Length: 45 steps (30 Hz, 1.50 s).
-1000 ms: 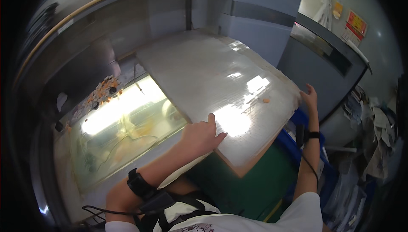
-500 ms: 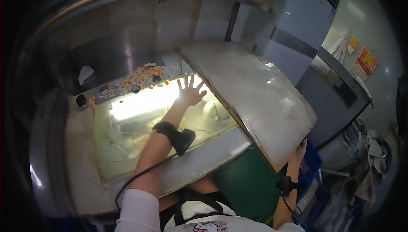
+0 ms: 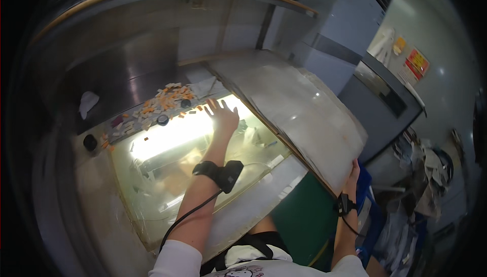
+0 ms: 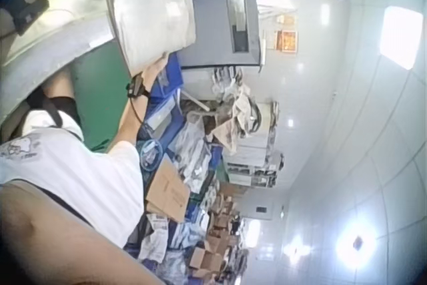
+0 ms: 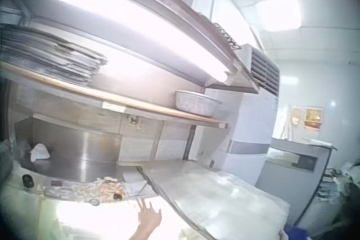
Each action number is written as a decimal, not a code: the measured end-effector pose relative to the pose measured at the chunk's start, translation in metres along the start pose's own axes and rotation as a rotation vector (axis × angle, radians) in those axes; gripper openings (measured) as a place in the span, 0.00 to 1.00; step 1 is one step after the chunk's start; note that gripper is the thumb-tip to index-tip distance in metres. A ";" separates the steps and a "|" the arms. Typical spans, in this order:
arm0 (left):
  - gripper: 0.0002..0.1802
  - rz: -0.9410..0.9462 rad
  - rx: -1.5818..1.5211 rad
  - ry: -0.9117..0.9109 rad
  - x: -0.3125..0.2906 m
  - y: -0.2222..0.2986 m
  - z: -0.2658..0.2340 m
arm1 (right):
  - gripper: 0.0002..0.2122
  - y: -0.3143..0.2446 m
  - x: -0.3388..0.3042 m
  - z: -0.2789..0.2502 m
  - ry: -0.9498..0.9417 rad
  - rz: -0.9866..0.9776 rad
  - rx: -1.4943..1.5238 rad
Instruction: Aligning and marking components on a light table and handling a large industrial panel.
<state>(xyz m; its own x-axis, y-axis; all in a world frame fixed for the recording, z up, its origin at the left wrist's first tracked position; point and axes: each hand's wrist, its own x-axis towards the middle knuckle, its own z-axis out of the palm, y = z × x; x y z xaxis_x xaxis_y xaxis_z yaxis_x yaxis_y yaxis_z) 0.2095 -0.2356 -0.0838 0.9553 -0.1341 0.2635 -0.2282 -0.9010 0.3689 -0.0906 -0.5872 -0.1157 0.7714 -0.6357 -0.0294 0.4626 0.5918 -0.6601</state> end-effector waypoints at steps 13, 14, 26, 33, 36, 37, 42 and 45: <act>0.35 0.031 0.027 0.004 0.016 -0.018 0.006 | 0.21 -0.002 -0.007 0.027 -0.013 -0.048 -0.067; 0.35 0.034 0.028 0.001 0.018 -0.020 0.007 | 0.22 -0.004 -0.006 0.025 -0.035 -0.024 -0.024; 0.35 0.053 0.142 0.058 0.036 -0.050 0.010 | 0.24 0.007 0.000 0.015 -0.001 0.021 -0.061; 0.32 0.047 0.298 0.055 0.028 -0.065 0.001 | 0.21 0.017 -0.003 0.020 0.042 -0.046 -0.117; 0.31 0.055 0.297 0.011 0.016 -0.040 -0.006 | 0.20 0.001 -0.008 0.007 0.045 -0.026 -0.100; 0.31 0.059 0.289 0.019 0.015 -0.038 -0.007 | 0.20 -0.003 -0.010 0.005 0.026 -0.013 -0.098; 0.32 0.016 0.309 -0.014 0.015 -0.033 -0.010 | 0.22 -0.022 -0.023 -0.008 -0.009 0.100 -0.055; 0.31 0.026 0.262 0.062 0.012 -0.023 -0.009 | 0.24 -0.026 -0.021 -0.032 -0.064 0.040 -0.082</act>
<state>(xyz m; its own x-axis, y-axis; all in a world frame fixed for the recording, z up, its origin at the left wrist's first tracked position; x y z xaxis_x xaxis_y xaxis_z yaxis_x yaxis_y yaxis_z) 0.2245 -0.2125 -0.0808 0.9347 -0.1402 0.3265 -0.1882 -0.9748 0.1202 -0.1330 -0.6048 -0.1214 0.8162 -0.5776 -0.0108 0.3952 0.5719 -0.7189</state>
